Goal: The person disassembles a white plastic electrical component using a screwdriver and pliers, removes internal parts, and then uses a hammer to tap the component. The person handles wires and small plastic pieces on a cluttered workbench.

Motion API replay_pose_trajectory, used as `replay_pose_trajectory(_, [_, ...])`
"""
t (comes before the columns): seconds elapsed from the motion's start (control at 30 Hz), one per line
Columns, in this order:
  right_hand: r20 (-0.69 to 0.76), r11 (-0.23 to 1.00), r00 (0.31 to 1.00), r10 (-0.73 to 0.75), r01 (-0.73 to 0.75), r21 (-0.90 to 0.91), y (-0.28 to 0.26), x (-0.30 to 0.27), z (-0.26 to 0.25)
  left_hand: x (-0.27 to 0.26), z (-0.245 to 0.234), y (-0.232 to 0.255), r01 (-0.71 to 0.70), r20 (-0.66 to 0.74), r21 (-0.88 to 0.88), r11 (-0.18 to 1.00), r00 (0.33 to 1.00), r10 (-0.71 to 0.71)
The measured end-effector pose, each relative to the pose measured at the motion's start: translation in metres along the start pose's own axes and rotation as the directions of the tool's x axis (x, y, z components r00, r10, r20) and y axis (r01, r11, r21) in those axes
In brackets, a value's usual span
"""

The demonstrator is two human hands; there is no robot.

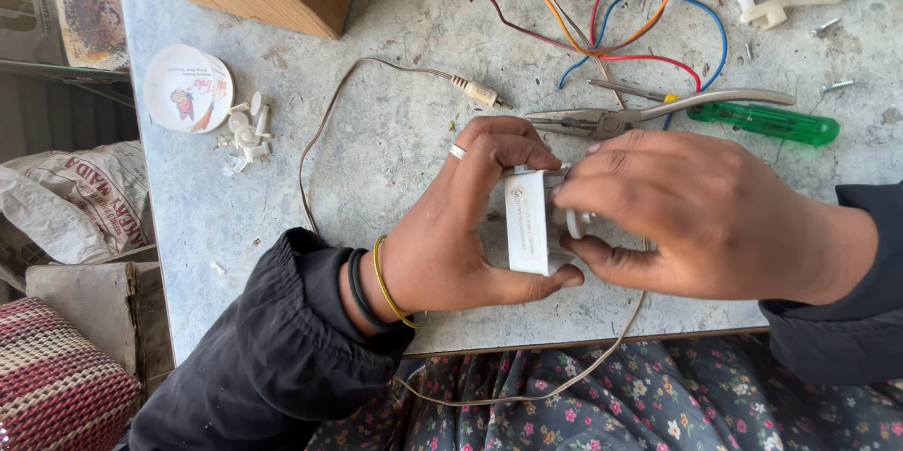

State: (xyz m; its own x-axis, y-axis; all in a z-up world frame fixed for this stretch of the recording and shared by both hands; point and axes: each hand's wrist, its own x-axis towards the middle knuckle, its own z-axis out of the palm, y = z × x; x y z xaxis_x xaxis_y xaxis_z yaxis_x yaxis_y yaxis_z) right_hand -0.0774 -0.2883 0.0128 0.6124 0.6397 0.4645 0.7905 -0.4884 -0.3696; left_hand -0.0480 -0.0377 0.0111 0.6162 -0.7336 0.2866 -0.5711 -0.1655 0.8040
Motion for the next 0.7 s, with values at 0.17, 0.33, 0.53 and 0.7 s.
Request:
replay_pose_trajectory(0.17, [-0.057,0.999,0.998,-0.023,0.025,0.032,0.002,0.003,-0.009,-0.002,-0.007,-0.002,-0.055,-0.04,0.196,0.979,0.997,0.064])
replay_pose_trajectory(0.33, [-0.029,0.965,0.987,0.159,-0.161,-0.209,0.012,-0.003,-0.033,-0.003,-0.006,-0.015,0.01,-0.146,-0.23,0.973,0.988,-0.045])
replay_pose_trajectory(0.53, [0.028,0.796,0.949,0.313,-0.246,-0.553,0.038,-0.02,-0.03,-0.002,-0.011,-0.037,0.162,-0.196,-0.507,0.846,0.935,-0.296])
replay_pose_trajectory(0.7, [0.112,0.742,0.903,0.415,-0.265,-0.616,0.045,-0.029,-0.024,-0.004,-0.022,-0.046,0.202,-0.198,-0.482,0.853,0.923,-0.33])
